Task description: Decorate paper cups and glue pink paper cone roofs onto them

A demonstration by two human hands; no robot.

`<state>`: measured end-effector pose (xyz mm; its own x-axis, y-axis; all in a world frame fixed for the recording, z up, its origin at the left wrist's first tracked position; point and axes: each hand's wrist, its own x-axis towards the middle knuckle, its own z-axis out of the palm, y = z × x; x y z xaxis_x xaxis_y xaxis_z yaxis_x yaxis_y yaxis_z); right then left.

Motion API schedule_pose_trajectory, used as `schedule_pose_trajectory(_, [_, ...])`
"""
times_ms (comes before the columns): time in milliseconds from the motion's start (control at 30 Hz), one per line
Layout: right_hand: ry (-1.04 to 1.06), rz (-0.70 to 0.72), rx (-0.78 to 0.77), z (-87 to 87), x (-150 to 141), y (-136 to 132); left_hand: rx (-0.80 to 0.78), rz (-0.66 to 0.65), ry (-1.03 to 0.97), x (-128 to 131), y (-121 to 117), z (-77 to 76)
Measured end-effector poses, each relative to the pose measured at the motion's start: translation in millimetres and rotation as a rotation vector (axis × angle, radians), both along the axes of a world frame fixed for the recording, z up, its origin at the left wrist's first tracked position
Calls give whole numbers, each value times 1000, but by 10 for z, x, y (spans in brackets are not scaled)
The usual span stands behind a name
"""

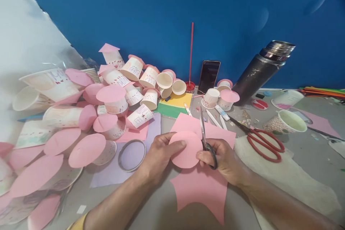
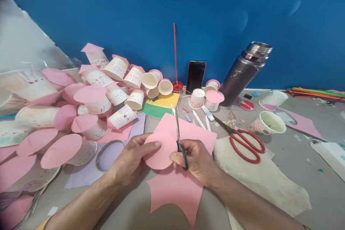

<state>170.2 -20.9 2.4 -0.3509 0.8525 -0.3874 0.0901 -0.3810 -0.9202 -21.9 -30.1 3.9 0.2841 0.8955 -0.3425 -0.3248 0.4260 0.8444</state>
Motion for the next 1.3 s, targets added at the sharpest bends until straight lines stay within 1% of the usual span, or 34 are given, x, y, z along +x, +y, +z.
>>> schedule_pose_trajectory(67, [12, 35, -12, -14, -2, -2, -43, -38, -46, 19, -12, -9])
schedule_pose_trajectory(100, [25, 59, -8, -29, 6, -1, -61, -29, -56, 23, -11, -6])
schedule_pose_trajectory(267, [119, 197, 61, -121, 88, -2, -111, 163, -53, -25, 39, 62])
schedule_pose_trajectory(367, [86, 262, 93, -135, 109, -9, -110, 213, -21, -69, 65, 102])
schedule_pose_trajectory(467, [41, 294, 113, -118, 100, -15, -89, 233, -10, -91, 75, 116])
schedule_pose_trajectory(633, [25, 308, 109, -91, 90, -18, -71, 236, -35, -92, 74, 116])
schedule_pose_trajectory(767, [19, 317, 100, -89, 100, -19, -88, 232, -34, -99, 71, 117])
schedule_pose_trajectory(1300, [3, 300, 100, -185, 121, -13, -90, 239, -3, -130, 88, 166])
